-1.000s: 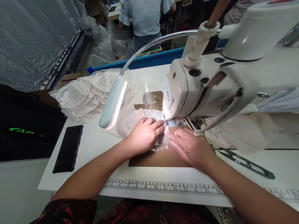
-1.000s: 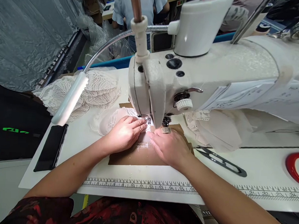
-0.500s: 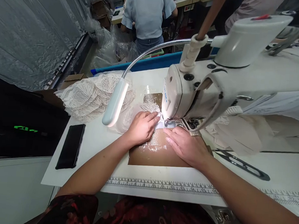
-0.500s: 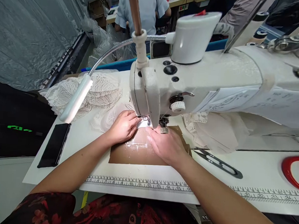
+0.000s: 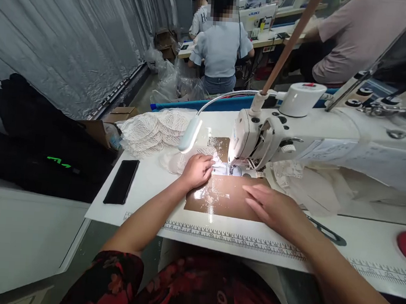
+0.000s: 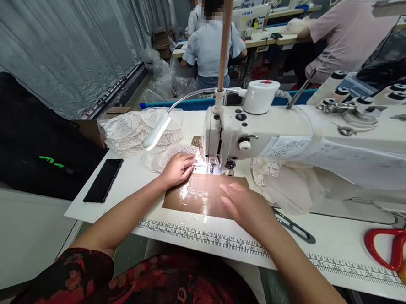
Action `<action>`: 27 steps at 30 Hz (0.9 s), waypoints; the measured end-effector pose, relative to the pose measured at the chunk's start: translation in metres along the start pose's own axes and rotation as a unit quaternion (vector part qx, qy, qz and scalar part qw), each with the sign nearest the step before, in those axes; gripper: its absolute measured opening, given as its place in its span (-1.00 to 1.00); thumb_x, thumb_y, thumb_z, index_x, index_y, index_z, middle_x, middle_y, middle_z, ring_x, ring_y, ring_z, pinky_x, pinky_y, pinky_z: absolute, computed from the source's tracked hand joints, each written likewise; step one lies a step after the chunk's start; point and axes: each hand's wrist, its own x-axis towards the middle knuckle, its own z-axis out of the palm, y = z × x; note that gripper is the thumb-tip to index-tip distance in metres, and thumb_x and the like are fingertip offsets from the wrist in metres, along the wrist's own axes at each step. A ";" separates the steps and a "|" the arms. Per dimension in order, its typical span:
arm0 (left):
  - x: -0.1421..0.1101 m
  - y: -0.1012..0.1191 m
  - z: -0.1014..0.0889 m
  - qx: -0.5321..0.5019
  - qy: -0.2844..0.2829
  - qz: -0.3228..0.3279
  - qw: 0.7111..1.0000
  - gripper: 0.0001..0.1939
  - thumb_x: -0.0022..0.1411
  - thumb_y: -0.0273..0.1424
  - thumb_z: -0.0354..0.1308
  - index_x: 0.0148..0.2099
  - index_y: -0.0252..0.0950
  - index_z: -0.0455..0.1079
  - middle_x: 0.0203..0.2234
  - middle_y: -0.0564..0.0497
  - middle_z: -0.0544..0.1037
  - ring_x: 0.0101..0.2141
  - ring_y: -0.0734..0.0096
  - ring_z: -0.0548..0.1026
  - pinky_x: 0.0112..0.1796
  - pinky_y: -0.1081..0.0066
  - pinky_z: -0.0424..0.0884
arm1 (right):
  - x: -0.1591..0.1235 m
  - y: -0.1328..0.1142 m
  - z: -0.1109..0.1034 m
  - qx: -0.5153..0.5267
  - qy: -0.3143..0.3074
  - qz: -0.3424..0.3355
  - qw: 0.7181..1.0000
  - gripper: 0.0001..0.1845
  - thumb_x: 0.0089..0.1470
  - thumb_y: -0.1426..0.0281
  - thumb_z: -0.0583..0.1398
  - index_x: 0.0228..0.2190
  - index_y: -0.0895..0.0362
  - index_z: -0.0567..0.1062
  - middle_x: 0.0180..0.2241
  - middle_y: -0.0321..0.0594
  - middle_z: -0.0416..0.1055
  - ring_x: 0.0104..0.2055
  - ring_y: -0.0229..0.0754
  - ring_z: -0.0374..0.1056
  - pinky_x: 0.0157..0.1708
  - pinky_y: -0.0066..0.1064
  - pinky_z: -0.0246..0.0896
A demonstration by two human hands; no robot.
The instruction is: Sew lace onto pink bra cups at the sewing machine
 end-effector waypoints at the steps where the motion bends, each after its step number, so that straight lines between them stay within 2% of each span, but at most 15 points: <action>1: -0.005 0.003 -0.004 -0.016 -0.008 -0.010 1.000 -0.77 0.17 -0.48 0.07 -0.18 -0.34 0.53 -0.08 -0.11 0.55 -0.12 0.19 0.43 -0.04 0.19 0.35 | -0.012 0.005 -0.004 -0.011 -0.002 0.008 1.000 -0.62 0.21 0.28 -0.04 -0.04 0.10 0.42 -0.12 -0.10 0.48 -0.27 -0.08 0.45 -0.45 -0.32 0.31; 3: -0.019 0.015 -0.013 -0.063 -0.052 0.008 0.997 -0.80 0.15 -0.53 0.07 -0.27 -0.34 0.54 -0.14 -0.11 0.57 -0.14 0.23 0.45 -0.06 0.25 0.37 | -0.036 0.018 -0.009 -0.051 0.027 0.026 0.998 -0.61 0.20 0.28 -0.04 -0.06 0.12 0.44 -0.13 -0.04 0.48 -0.25 -0.01 0.45 -0.44 -0.26 0.34; 5: -0.034 0.031 -0.024 -0.134 -0.132 0.078 0.979 -0.80 0.18 -0.52 0.07 -0.27 -0.34 0.54 -0.16 -0.11 0.58 -0.12 0.27 0.47 -0.04 0.29 0.37 | -0.058 0.031 -0.007 -0.099 0.043 0.037 0.993 -0.62 0.17 0.34 -0.01 -0.09 0.18 0.47 -0.13 0.05 0.48 -0.19 0.08 0.44 -0.32 -0.16 0.38; 7: -0.048 0.046 -0.034 -0.202 -0.206 0.145 0.946 -0.78 0.21 -0.44 0.09 -0.16 -0.33 0.53 -0.10 -0.13 0.54 -0.05 0.27 0.44 0.03 0.29 0.33 | -0.074 0.043 -0.001 -0.145 0.039 0.036 0.988 -0.62 0.10 0.46 0.01 -0.12 0.28 0.50 -0.14 0.12 0.47 -0.16 0.12 0.41 -0.21 -0.11 0.37; 9: -0.055 0.054 -0.042 -0.242 -0.225 0.150 0.932 -0.71 0.21 -0.35 0.13 -0.02 -0.29 0.48 0.00 -0.14 0.48 0.04 0.24 0.39 0.08 0.25 0.29 | -0.084 0.051 0.007 -0.183 0.034 0.032 0.982 -0.60 0.04 0.56 0.01 -0.13 0.35 0.50 -0.14 0.15 0.46 -0.14 0.13 0.39 -0.16 -0.12 0.36; 11: -0.055 0.052 -0.049 -0.248 -0.183 0.094 0.947 -0.60 0.18 -0.30 0.18 0.07 -0.24 0.42 0.08 -0.14 0.41 0.11 0.20 0.32 0.13 0.19 0.23 | -0.087 0.058 0.013 -0.207 0.037 0.028 0.977 -0.57 0.01 0.61 0.01 -0.11 0.37 0.49 -0.12 0.14 0.45 -0.12 0.10 0.38 -0.15 -0.16 0.35; 14: -0.044 0.037 -0.053 -0.229 -0.115 -0.037 0.966 -0.43 0.10 -0.23 0.24 0.15 -0.25 0.33 0.13 -0.17 0.34 0.14 0.13 0.28 0.13 0.14 0.21 | -0.087 0.064 0.017 -0.214 0.052 0.029 0.975 -0.57 0.01 0.61 0.03 -0.08 0.36 0.47 -0.11 0.13 0.45 -0.13 0.07 0.39 -0.16 -0.20 0.35; 16: -0.036 0.026 -0.051 -0.240 -0.127 -0.115 0.956 -0.30 0.04 -0.21 0.29 0.21 -0.31 0.25 0.09 -0.20 0.37 0.07 0.11 0.34 0.06 0.17 0.28 | -0.086 0.067 0.017 -0.205 0.076 0.039 0.975 -0.61 0.05 0.56 0.03 -0.09 0.30 0.47 -0.14 0.08 0.47 -0.16 0.03 0.41 -0.21 -0.23 0.36; 18: -0.032 0.018 -0.047 -0.274 -0.166 -0.162 0.933 -0.25 0.02 -0.24 0.30 0.23 -0.36 0.22 -0.06 -0.16 0.46 -0.09 0.19 0.44 -0.07 0.24 0.36 | -0.087 0.068 0.016 -0.191 0.112 0.045 0.974 -0.68 0.13 0.48 0.02 -0.16 0.25 0.49 -0.18 0.02 0.50 -0.21 -0.01 0.43 -0.28 -0.26 0.36; 20: -0.031 0.014 -0.040 -0.307 -0.187 -0.184 0.915 -0.32 0.03 -0.28 0.28 0.19 -0.38 0.26 -0.26 -0.06 0.49 -0.26 0.33 0.46 -0.21 0.34 0.38 | -0.090 0.066 0.014 -0.180 0.146 0.044 0.972 -0.70 0.18 0.39 0.00 -0.24 0.23 0.50 -0.24 -0.02 0.52 -0.26 -0.02 0.44 -0.36 -0.29 0.34; 22: -0.033 0.014 -0.034 -0.345 -0.183 -0.192 0.900 -0.42 0.04 -0.30 0.26 0.12 -0.37 0.35 -0.34 0.00 0.47 -0.35 0.42 0.43 -0.30 0.42 0.35 | -0.093 0.061 0.013 -0.167 0.167 0.060 0.970 -0.67 0.21 0.32 -0.02 -0.29 0.22 0.49 -0.31 -0.03 0.54 -0.34 -0.02 0.46 -0.46 -0.30 0.30; 25: -0.037 0.017 -0.031 -0.424 -0.185 -0.184 0.867 -0.59 0.05 -0.28 0.27 -0.06 -0.36 0.45 -0.28 -0.03 0.49 -0.31 0.42 0.43 -0.31 0.47 0.33 | -0.088 0.045 0.008 -0.087 0.160 0.112 0.977 -0.62 0.22 0.23 -0.04 -0.24 0.19 0.47 -0.40 -0.07 0.55 -0.46 -0.03 0.46 -0.55 -0.29 0.27; 27: -0.037 0.020 -0.031 -0.472 -0.200 -0.179 0.840 -0.66 0.04 -0.26 0.27 -0.17 -0.38 0.46 -0.26 -0.05 0.49 -0.30 0.40 0.44 -0.32 0.48 0.33 | -0.076 0.031 0.004 0.017 0.139 0.119 0.983 -0.60 0.23 0.20 -0.05 -0.16 0.17 0.45 -0.37 -0.09 0.56 -0.41 -0.04 0.49 -0.46 -0.29 0.34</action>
